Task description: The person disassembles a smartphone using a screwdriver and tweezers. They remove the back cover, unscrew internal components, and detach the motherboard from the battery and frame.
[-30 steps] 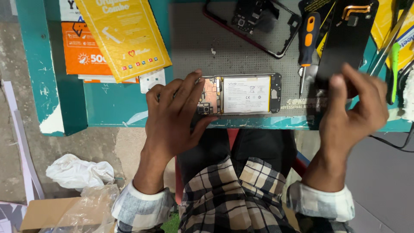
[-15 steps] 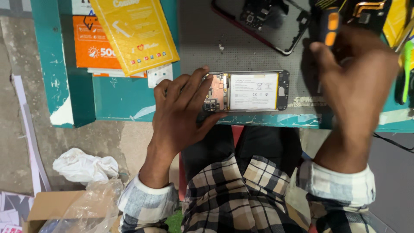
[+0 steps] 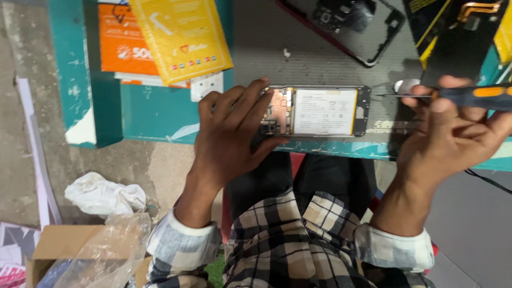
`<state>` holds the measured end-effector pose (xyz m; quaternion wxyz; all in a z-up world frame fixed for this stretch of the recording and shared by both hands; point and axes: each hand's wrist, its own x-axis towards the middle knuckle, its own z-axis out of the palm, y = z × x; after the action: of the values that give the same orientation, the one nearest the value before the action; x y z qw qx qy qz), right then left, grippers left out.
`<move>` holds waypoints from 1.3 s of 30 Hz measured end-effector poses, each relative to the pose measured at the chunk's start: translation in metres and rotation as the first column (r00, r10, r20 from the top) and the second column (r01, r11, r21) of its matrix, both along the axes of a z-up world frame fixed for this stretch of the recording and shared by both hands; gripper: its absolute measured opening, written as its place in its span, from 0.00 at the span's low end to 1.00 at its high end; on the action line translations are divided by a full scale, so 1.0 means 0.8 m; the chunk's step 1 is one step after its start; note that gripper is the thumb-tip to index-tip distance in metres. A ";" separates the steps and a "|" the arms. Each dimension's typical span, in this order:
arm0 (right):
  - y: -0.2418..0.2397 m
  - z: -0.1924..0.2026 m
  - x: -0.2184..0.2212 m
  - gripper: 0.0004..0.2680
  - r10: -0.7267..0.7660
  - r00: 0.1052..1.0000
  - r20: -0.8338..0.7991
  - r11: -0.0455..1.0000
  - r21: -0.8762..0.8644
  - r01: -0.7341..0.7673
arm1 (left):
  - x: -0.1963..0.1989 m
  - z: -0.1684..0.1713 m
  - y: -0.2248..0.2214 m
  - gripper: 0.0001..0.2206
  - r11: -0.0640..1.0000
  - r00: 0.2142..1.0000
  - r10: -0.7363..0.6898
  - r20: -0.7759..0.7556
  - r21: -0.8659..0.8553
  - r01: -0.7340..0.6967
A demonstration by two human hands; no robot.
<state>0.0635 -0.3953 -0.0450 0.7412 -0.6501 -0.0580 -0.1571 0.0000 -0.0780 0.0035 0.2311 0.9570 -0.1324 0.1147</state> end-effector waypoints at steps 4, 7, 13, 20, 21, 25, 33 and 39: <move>-0.007 -0.008 -0.003 0.28 -0.007 0.995 0.104 0.987 -0.160 0.023 | -0.001 -0.003 0.002 0.35 0.999 0.998 -0.029 0.059 -0.041 0.032; 0.002 -0.004 0.002 0.32 0.033 0.973 0.230 0.937 -0.344 0.050 | -0.001 -0.001 0.000 0.34 0.999 0.999 -0.023 0.048 -0.031 0.025; 0.032 0.020 0.007 0.37 0.069 0.946 0.318 0.838 -0.532 0.118 | 0.001 0.002 -0.002 0.29 0.999 0.999 -0.032 0.013 0.025 0.031; 0.048 0.040 0.006 0.38 0.096 0.940 0.329 0.782 -0.609 0.133 | 0.001 0.003 -0.003 0.26 0.999 0.999 -0.034 0.013 0.031 0.034; 0.049 0.041 0.006 0.38 0.096 0.938 0.332 0.775 -0.617 0.139 | 0.001 0.003 -0.003 0.26 0.999 0.999 -0.032 0.013 0.033 0.032; 0.052 0.043 0.006 0.38 0.095 0.947 0.308 0.782 -0.612 0.121 | 0.000 0.005 -0.003 0.25 0.999 0.999 -0.034 0.022 0.020 0.034; 0.046 0.065 0.028 0.35 0.317 0.910 0.266 0.705 -0.708 -0.039 | 0.001 0.004 -0.002 0.23 0.999 0.999 -0.039 0.031 0.028 0.038; 0.048 0.075 0.034 0.36 0.356 0.894 0.272 0.707 -0.705 -0.067 | 0.001 0.006 0.000 0.22 0.999 0.998 -0.048 0.032 0.023 0.047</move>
<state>0.0909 -0.3566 0.0150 0.4385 -0.8189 -0.3327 -0.1626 0.0009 -0.0783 0.0084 0.2208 0.9542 -0.1600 0.1231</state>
